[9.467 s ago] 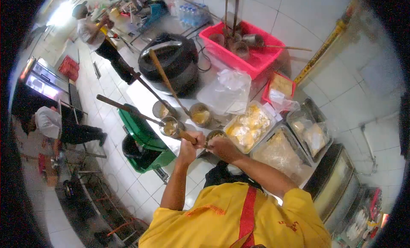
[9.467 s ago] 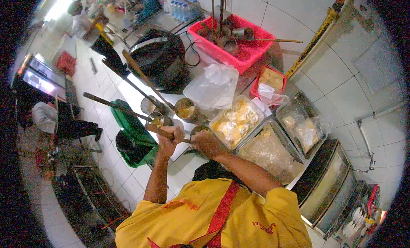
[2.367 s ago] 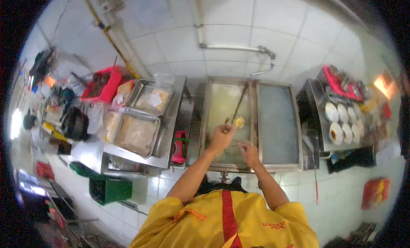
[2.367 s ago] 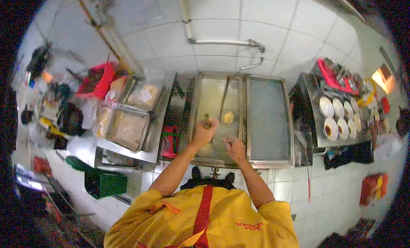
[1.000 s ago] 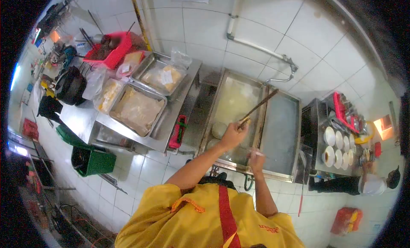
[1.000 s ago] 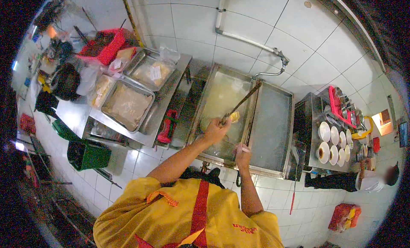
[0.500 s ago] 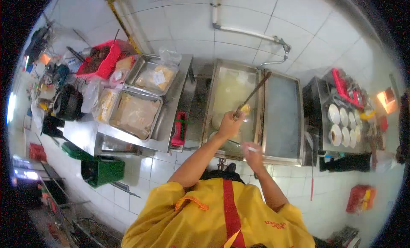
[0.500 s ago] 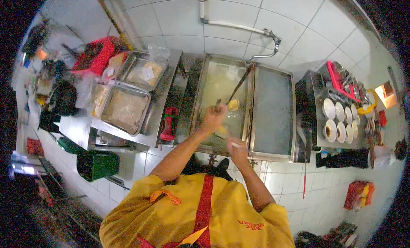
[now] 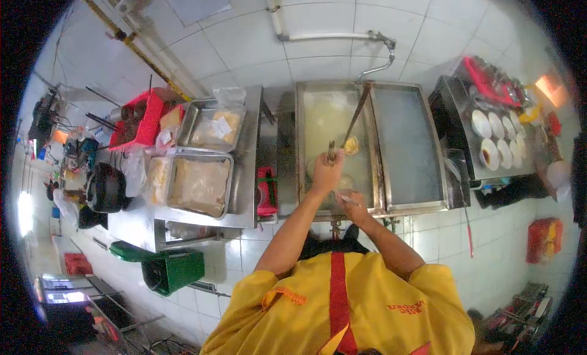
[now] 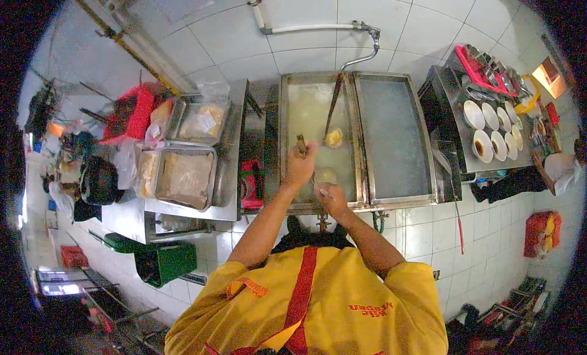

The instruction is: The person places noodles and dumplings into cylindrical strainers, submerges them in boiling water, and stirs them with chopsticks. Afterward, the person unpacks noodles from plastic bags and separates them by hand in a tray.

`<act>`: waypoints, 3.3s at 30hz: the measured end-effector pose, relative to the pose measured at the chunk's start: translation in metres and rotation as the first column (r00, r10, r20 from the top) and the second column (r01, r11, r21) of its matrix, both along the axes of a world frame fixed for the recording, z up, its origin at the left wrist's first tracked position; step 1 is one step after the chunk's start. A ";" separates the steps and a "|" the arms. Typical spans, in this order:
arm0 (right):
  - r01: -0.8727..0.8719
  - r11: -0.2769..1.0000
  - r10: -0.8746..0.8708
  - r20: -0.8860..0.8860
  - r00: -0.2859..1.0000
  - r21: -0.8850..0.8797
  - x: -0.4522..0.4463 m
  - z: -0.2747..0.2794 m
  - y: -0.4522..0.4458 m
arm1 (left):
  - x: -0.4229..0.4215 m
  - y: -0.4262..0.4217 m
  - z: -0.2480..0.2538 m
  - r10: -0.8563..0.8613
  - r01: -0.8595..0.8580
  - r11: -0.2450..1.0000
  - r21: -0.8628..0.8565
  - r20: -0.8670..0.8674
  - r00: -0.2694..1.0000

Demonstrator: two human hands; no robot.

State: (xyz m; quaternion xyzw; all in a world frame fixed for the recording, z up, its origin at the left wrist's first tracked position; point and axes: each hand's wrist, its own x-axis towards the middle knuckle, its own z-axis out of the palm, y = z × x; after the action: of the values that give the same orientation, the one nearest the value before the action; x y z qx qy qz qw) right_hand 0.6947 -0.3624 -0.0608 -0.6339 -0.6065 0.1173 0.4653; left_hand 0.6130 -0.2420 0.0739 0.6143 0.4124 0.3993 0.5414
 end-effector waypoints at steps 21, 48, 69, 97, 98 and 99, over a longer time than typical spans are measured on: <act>-0.158 0.988 0.150 -0.283 0.947 -0.003 -0.006 0.025 -0.012 | -0.002 -0.007 0.027 -0.024 0.024 1.000 -0.015 -0.006 1.000; -0.268 0.961 0.276 0.220 0.936 -0.067 0.097 0.033 0.051 | -0.001 -0.082 0.019 -0.211 0.162 0.923 0.350 0.108 0.971; -0.193 0.920 0.188 -0.047 0.981 -0.342 0.095 0.046 0.054 | 0.002 -0.087 0.025 -0.234 0.173 0.908 0.381 0.121 0.965; -0.047 0.916 -0.158 -0.466 0.870 -0.398 0.083 0.062 0.056 | 0.009 -0.084 0.004 -0.199 0.061 0.895 0.441 0.274 0.941; -0.044 0.916 -0.160 -0.465 0.871 -0.398 0.087 0.053 0.055 | 0.008 -0.085 0.004 -0.208 0.088 0.905 0.416 0.252 0.945; -0.076 0.892 -0.068 -0.299 0.952 -0.445 0.096 0.032 0.053 | 0.006 -0.085 0.006 -0.213 0.102 0.909 0.404 0.240 0.947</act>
State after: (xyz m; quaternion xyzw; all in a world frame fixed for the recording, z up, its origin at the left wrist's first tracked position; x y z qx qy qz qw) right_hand 0.7907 -0.3092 -0.0289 -0.6972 -0.4843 0.3528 0.3936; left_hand 0.6194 -0.3265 0.0803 0.6780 0.1937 0.5099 0.4927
